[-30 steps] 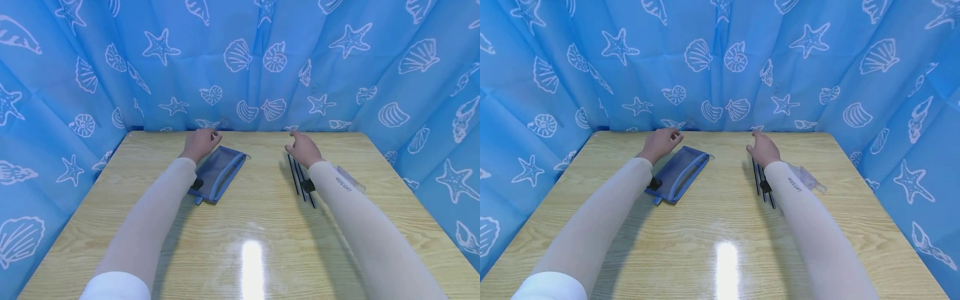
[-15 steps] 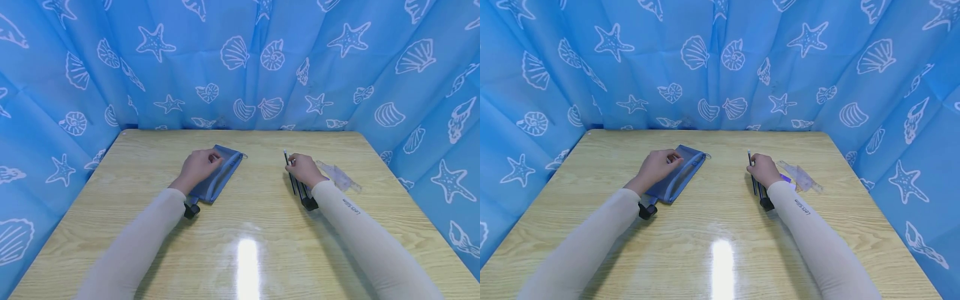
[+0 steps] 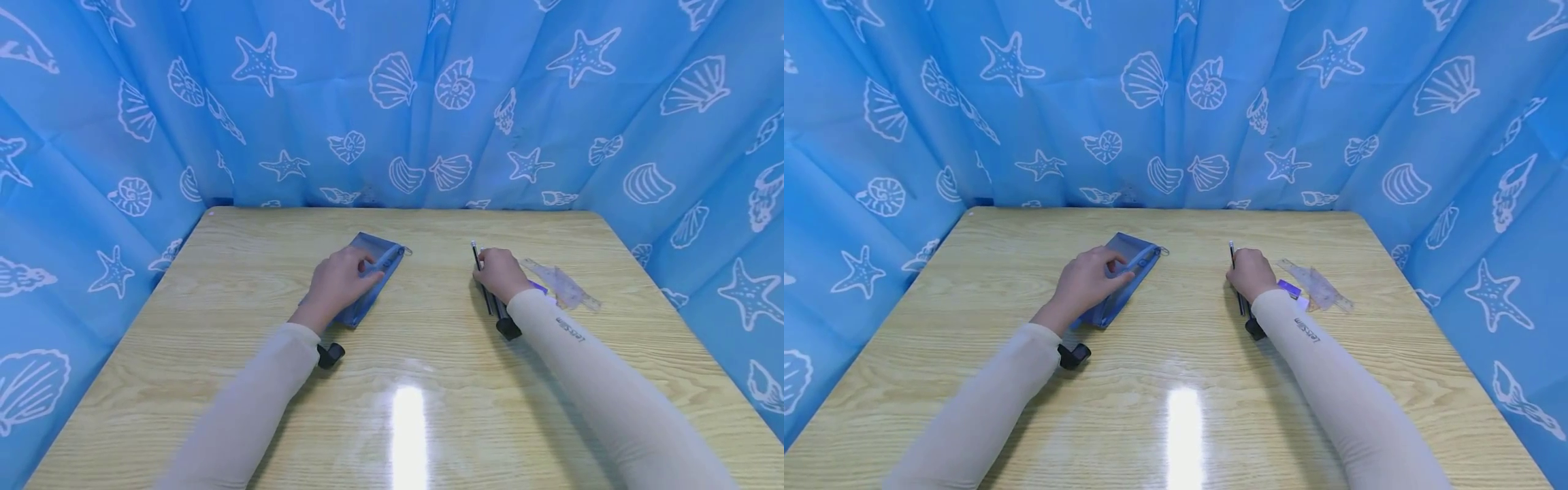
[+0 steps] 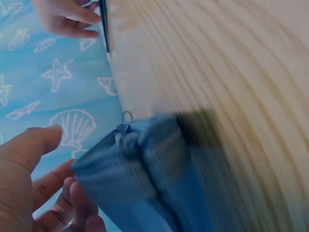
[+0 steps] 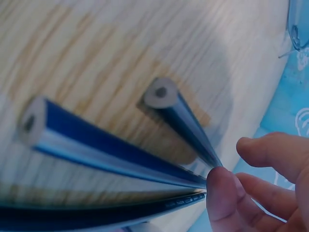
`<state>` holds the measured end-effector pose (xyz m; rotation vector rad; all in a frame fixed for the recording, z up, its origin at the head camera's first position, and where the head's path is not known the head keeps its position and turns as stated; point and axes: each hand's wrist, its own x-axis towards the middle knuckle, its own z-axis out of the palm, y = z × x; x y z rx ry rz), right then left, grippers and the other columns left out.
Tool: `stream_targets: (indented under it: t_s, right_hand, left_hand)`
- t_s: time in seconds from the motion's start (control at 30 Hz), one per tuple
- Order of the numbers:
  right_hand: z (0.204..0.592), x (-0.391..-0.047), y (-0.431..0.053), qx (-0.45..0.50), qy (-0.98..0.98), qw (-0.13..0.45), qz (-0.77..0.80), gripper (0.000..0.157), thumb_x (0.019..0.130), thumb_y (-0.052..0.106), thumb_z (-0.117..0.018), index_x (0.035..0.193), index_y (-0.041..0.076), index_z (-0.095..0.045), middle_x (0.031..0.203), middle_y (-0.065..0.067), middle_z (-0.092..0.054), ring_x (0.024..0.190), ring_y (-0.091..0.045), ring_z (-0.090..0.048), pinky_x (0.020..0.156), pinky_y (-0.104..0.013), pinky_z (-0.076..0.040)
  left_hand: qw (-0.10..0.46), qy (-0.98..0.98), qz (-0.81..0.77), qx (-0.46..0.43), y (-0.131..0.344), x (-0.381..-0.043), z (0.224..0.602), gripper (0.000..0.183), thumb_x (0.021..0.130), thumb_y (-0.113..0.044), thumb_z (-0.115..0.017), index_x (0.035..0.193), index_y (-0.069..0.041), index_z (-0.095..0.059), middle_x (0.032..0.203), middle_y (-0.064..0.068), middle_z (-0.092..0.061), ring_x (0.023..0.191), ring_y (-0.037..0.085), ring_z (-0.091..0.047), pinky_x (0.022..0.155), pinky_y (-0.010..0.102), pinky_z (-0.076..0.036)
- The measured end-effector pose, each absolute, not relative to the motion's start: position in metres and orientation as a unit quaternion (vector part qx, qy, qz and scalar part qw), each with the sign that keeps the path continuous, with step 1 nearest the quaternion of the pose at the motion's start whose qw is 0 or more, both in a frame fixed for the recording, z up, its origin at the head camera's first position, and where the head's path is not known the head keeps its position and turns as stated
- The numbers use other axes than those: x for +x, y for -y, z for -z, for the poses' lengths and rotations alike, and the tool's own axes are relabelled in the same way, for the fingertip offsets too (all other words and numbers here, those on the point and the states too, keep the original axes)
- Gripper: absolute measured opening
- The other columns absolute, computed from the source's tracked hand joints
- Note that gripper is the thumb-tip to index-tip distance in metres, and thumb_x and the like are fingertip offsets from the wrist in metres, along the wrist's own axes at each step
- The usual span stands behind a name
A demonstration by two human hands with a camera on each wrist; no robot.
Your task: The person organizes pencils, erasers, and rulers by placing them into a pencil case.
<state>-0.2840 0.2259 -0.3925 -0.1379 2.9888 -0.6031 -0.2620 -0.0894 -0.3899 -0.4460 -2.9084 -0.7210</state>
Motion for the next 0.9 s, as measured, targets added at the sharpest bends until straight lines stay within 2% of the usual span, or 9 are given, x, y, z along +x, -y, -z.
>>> stream_targets:
  t_s: [0.07, 0.23, 0.47, 0.53, 0.63, 0.77, 0.9]
  right_hand:
    - [0.393, -0.283, -0.226, -0.044, -0.979, 0.045, 0.193, 0.015, 0.094, 0.008, -0.057, 0.095, -0.004, -0.065, 0.065, -0.009, -0.057, 0.048, -0.015, -0.046, 0.047, -0.027, -0.041]
    - [0.394, -0.283, -0.225, -0.046, -0.981, 0.040, 0.182, 0.018, 0.093, 0.006, -0.059, 0.101, -0.007, -0.068, 0.087, -0.020, -0.068, 0.052, -0.016, -0.053, 0.049, -0.028, -0.046]
    - [0.395, -0.285, -0.221, -0.052, -0.983, 0.025, 0.172, 0.014, 0.092, 0.003, -0.060, 0.081, -0.003, -0.067, 0.075, -0.015, -0.065, 0.056, -0.020, -0.054, 0.051, -0.030, -0.046]
    - [0.395, -0.286, -0.220, -0.050, -0.984, 0.023, 0.170, 0.013, 0.091, 0.002, -0.060, 0.082, -0.003, -0.068, 0.078, -0.016, -0.066, 0.058, -0.021, -0.054, 0.052, -0.030, -0.046]
    - [0.396, -0.286, -0.220, -0.049, -0.984, 0.024, 0.171, 0.013, 0.091, 0.001, -0.059, 0.091, -0.006, -0.070, 0.088, -0.021, -0.068, 0.062, -0.022, -0.057, 0.053, -0.031, -0.047]
    - [0.397, -0.288, -0.220, -0.044, -0.984, 0.023, 0.171, 0.016, 0.090, 0.000, -0.059, 0.098, -0.008, -0.070, 0.093, -0.023, -0.069, 0.064, -0.023, -0.056, 0.055, -0.031, -0.047]
    - [0.398, -0.288, -0.218, -0.039, -0.984, 0.011, 0.171, 0.015, 0.090, 0.000, -0.058, 0.093, -0.007, -0.070, 0.088, -0.021, -0.068, 0.066, -0.025, -0.056, 0.056, -0.032, -0.047]
  left_hand:
    - [0.049, 0.960, 0.235, -0.148, 0.086, -0.261, 0.391, 0.033, 0.090, -0.045, -0.069, 0.113, -0.022, -0.071, 0.093, -0.004, -0.064, 0.062, 0.013, -0.057, 0.051, 0.030, -0.048]
    - [0.053, 0.962, 0.224, -0.147, 0.082, -0.259, 0.395, 0.031, 0.089, -0.041, -0.071, 0.114, -0.023, -0.071, 0.091, -0.005, -0.062, 0.065, 0.012, -0.056, 0.050, 0.029, -0.046]
    - [0.062, 0.959, 0.233, -0.147, 0.080, -0.259, 0.396, 0.030, 0.089, -0.034, -0.073, 0.115, -0.020, -0.072, 0.086, -0.005, -0.059, 0.068, 0.013, -0.054, 0.053, 0.029, -0.046]
    - [0.063, 0.958, 0.239, -0.144, 0.079, -0.259, 0.396, 0.029, 0.088, -0.032, -0.073, 0.114, -0.020, -0.072, 0.085, -0.005, -0.060, 0.069, 0.013, -0.054, 0.056, 0.029, -0.046]
    - [0.069, 0.958, 0.242, -0.140, 0.078, -0.260, 0.399, 0.027, 0.088, -0.031, -0.074, 0.112, -0.019, -0.073, 0.083, -0.006, -0.061, 0.071, 0.013, -0.055, 0.060, 0.030, -0.048]
    - [0.085, 0.958, 0.238, -0.136, 0.077, -0.261, 0.405, 0.024, 0.087, -0.030, -0.074, 0.110, -0.020, -0.074, 0.081, -0.007, -0.061, 0.071, 0.012, -0.055, 0.060, 0.028, -0.048]
    - [0.092, 0.956, 0.247, -0.130, 0.078, -0.260, 0.405, 0.024, 0.087, -0.028, -0.073, 0.110, -0.020, -0.074, 0.080, -0.006, -0.059, 0.069, 0.012, -0.053, 0.057, 0.027, -0.046]
